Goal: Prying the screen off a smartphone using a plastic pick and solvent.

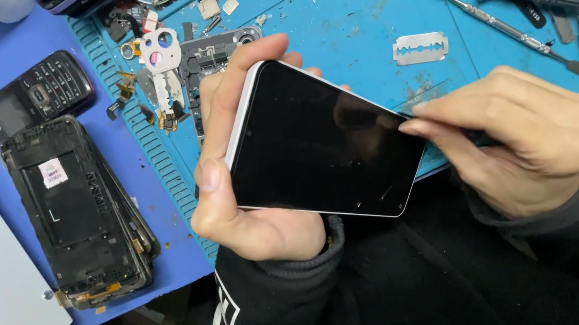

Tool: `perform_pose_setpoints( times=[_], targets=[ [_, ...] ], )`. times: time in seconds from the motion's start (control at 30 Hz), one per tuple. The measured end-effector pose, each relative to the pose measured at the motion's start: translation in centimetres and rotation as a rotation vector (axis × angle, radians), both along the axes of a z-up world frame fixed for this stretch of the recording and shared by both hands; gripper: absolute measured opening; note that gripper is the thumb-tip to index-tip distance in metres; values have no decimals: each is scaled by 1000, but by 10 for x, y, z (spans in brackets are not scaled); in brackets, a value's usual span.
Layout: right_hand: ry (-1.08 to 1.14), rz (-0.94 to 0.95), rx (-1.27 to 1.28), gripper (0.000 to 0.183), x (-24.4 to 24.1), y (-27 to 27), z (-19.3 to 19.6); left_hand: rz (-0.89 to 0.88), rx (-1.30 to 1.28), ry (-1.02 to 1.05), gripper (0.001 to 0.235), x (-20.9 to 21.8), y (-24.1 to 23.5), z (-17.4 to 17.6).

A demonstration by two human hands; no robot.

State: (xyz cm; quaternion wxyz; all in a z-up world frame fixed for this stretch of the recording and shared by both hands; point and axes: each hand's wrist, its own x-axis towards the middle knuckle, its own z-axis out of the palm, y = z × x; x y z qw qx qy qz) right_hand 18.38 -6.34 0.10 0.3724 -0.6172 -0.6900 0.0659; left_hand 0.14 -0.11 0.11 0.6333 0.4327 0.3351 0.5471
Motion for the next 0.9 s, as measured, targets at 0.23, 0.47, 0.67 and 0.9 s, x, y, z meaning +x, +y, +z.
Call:
perform_pose_setpoints(
  times=[0.23, 0.47, 0.67, 0.9],
  targets=[
    [31, -23, 42, 21, 4, -12, -17, -39, -16, -11, 83, -3, 1, -2],
    [102, 1, -13, 21, -4, -4, -6, -1, 36, 66, 85, -4, 0, -4],
    [56, 13, -9, 22, -6, -3, -5, -19, 24, 53, 84, -4, 0, -2],
    [-104, 13, 71, 20, -4, -5, -15, -22, 3, 24, 84, -4, 0, 0]
  ],
)
